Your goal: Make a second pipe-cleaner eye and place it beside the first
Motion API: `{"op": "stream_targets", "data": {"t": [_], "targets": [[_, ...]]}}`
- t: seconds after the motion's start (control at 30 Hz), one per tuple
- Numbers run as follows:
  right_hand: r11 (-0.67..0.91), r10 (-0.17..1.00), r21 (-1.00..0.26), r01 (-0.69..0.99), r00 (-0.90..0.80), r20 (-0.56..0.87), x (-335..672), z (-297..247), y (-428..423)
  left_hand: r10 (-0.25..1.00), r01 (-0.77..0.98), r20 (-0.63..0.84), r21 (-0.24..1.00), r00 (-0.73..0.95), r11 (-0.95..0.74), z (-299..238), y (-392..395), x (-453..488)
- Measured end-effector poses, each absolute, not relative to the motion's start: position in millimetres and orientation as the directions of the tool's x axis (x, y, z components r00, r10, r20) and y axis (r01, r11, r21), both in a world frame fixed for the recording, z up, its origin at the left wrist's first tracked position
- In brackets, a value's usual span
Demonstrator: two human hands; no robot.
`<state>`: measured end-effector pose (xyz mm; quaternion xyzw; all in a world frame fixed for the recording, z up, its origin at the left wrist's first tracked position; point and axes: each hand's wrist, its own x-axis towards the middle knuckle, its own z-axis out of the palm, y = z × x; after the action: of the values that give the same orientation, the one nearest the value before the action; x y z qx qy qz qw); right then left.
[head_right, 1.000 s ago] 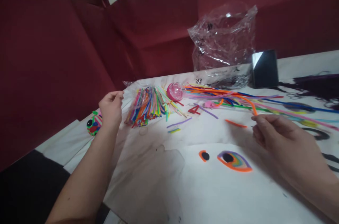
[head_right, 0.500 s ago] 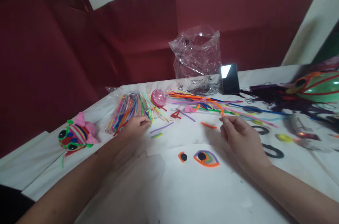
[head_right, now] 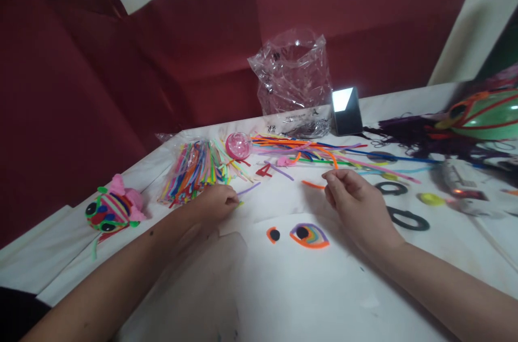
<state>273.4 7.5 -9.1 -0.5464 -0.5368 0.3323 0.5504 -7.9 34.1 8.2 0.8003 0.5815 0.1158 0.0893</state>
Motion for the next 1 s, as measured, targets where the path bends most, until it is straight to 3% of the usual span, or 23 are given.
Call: {"op": "stream_targets", "data": {"t": [0.1, 0.27, 0.43, 0.57, 0.77, 0.9, 1.0], "targets": [[0.196, 0.948, -0.959, 0.203, 0.21, 0.238, 273, -8, 9, 0.921, 0.907, 0.005, 0.172, 0.39, -0.385, 5, 31, -8], [0.242, 0.941, -0.959, 0.146, 0.206, 0.269, 276, -10, 13, 0.922, 0.922, -0.03, 0.048, 0.385, -0.384, 7, 31, 0], [0.253, 0.943, -0.961, 0.114, 0.195, 0.271, 276, -14, 15, 0.946, 0.945, 0.009, 0.058, 0.323, -0.323, 7, 30, 4], [0.263, 0.943, -0.961, 0.091, 0.187, 0.276, 276, -16, 16, 0.97, 0.95, 0.041, 0.197, 0.239, -0.242, 7, 32, -2], [0.226, 0.958, -0.966, 0.127, 0.148, 0.244, 278, -17, 18, 0.99, 0.848, 0.016, 0.514, 0.142, -0.13, 13, 31, 5], [0.222, 0.963, -0.969, 0.107, 0.133, 0.235, 281, -13, 18, 0.979, 0.469, -0.071, 0.883, 0.192, -0.028, 18, 21, 15], [0.199, 0.976, -0.974, 0.104, 0.073, 0.207, 283, -8, 18, 0.977, 0.274, -0.082, 0.961, 0.198, 0.025, 18, 15, 20]]}}
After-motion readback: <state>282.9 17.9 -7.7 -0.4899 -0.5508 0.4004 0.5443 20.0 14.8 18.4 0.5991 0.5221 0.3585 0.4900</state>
